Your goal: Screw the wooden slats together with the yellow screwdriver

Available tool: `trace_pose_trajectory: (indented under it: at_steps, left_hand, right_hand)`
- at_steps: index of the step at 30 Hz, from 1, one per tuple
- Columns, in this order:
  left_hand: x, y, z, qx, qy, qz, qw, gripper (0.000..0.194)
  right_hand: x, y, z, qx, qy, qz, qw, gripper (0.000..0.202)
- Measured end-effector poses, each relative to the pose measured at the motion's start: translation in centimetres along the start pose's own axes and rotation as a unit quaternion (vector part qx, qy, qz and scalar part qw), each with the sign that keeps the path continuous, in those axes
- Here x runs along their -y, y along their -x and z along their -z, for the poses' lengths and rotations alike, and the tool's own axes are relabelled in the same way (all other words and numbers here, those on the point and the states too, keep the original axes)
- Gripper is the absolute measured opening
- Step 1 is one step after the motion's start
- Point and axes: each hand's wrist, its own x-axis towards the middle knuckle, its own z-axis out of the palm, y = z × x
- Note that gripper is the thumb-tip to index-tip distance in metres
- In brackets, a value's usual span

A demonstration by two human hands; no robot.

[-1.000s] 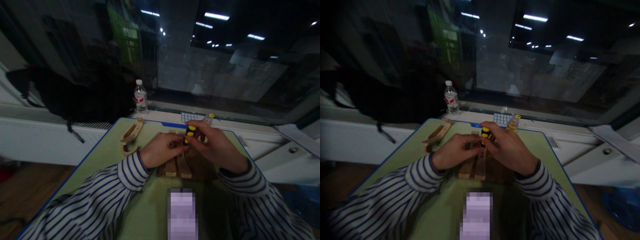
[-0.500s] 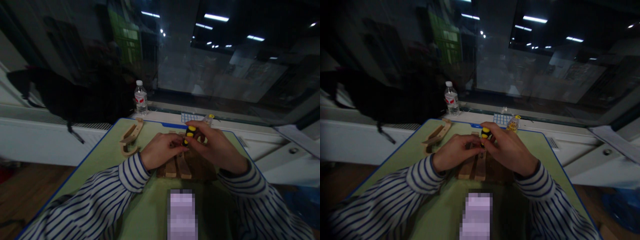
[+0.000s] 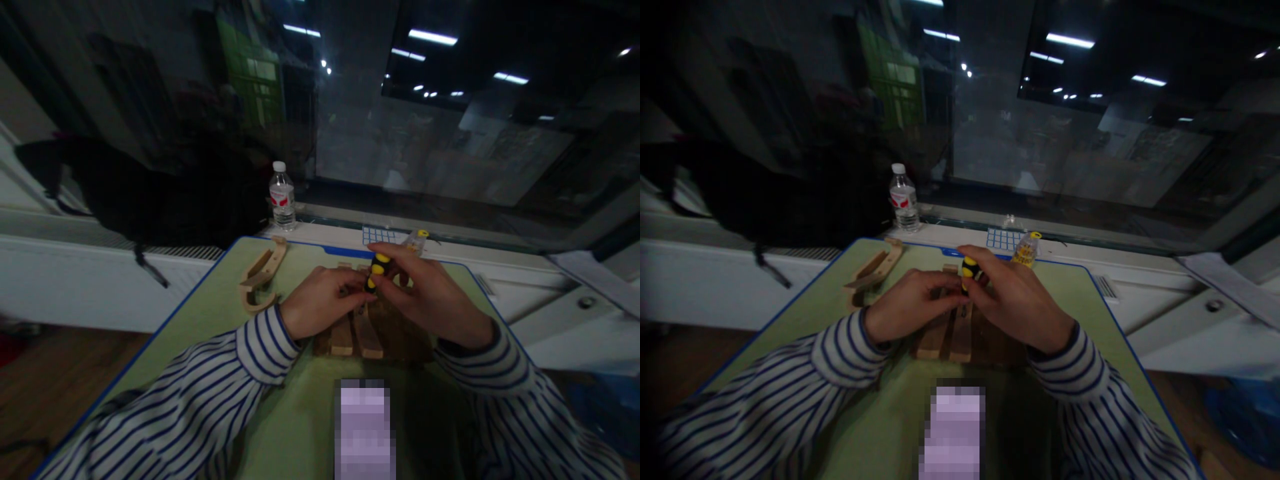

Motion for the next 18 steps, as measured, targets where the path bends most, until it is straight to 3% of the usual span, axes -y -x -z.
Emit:
trace_pose_trajectory:
  at_steps: [13, 18]
  left_hand:
    - [-0.42, 0.14, 0.36, 0.035, -0.044, -0.014, 0.998, 0.021]
    - [-0.60, 0.16, 0.38, 0.019, -0.043, -0.005, 0.999, 0.020]
  right_hand:
    - [0.05, -0.03, 0.03, -0.002, -0.001, -0.003, 1.000, 0.037]
    - [0.06, -0.04, 0.02, -0.003, 0.005, -0.004, 1.000, 0.036]
